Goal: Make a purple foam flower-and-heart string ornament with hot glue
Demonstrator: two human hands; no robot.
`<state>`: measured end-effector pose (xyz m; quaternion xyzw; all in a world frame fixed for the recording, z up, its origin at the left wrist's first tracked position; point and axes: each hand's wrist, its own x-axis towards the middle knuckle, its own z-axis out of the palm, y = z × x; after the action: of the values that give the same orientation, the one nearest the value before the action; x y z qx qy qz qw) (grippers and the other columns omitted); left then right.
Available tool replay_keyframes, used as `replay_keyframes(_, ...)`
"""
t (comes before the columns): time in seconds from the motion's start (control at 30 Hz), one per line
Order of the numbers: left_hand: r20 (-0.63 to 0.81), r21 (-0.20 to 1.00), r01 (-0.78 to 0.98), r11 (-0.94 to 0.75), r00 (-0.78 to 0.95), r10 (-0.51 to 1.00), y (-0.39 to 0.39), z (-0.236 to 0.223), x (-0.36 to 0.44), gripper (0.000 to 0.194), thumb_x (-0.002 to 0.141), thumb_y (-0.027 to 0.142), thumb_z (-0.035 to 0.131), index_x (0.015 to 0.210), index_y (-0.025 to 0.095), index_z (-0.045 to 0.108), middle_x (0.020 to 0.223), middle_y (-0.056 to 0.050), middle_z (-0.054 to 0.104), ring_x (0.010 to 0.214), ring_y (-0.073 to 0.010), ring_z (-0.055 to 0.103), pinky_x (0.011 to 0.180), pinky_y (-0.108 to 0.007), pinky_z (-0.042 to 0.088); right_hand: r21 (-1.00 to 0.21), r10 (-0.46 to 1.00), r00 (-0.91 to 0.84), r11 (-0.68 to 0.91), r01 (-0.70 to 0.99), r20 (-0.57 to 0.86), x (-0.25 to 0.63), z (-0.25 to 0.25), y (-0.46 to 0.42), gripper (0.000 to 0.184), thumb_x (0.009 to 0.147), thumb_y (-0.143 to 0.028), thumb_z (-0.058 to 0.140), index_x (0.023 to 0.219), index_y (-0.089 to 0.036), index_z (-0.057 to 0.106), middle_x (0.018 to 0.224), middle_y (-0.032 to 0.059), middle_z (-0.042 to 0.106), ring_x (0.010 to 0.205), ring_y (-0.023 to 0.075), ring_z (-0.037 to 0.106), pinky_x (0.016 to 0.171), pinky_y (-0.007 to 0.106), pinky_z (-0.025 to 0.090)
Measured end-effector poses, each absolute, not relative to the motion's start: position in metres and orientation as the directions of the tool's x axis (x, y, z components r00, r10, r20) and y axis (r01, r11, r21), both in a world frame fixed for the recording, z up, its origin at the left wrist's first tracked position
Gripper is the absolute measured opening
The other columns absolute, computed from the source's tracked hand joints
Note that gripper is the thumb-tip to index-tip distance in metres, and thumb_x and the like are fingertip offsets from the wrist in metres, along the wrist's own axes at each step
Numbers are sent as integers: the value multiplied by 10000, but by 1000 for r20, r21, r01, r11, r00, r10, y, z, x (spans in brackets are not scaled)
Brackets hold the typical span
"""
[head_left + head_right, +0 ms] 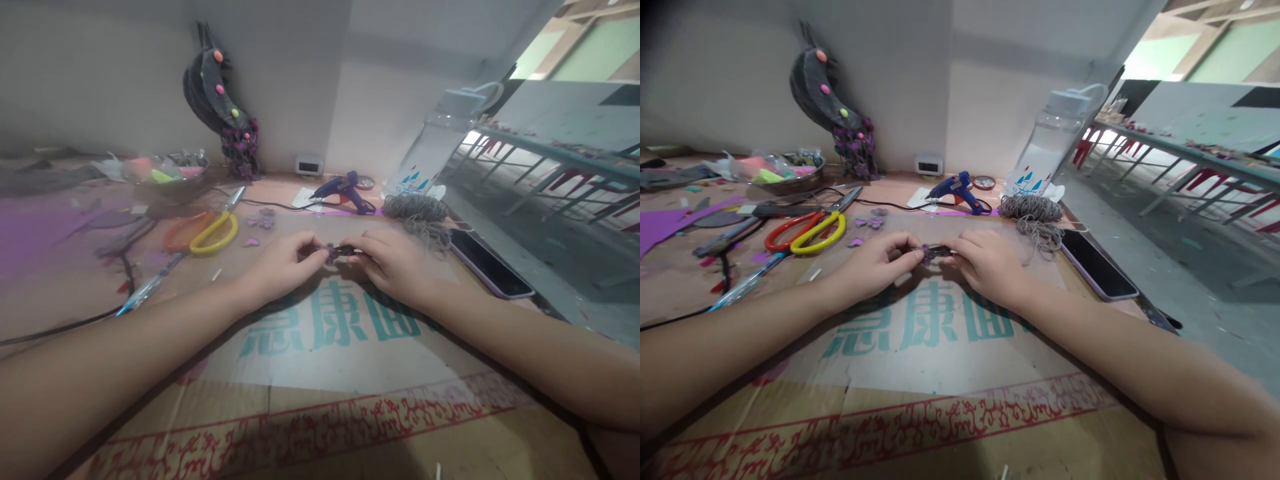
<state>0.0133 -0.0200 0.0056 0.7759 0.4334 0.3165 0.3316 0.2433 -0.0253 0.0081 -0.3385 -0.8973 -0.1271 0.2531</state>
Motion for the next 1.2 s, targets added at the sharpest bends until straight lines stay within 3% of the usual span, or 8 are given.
replay_keyframes(0.37, 210, 791, 456, -407, 423, 881, -19, 2, 12, 224, 902, 378, 526, 847, 181, 615, 780, -13, 659, 686, -157, 572, 616, -263, 417, 109, 549, -649, 714, 692, 527, 242, 10, -27, 282, 1015, -263, 461, 1090, -132, 699, 846, 96, 682, 783, 220, 588, 697, 328, 410)
replay_keyframes(1.2, 195, 802, 438, -407, 451, 871, -20, 3, 13, 213, 911, 374, 514, 846, 189, 596, 699, 3, 632, 629, -149, 562, 566, -249, 413, 72, 555, -646, 727, 683, 524, 242, 10, -26, 294, 1006, -241, 453, 1058, -154, 729, 830, 90, 695, 759, 212, 599, 670, 320, 435)
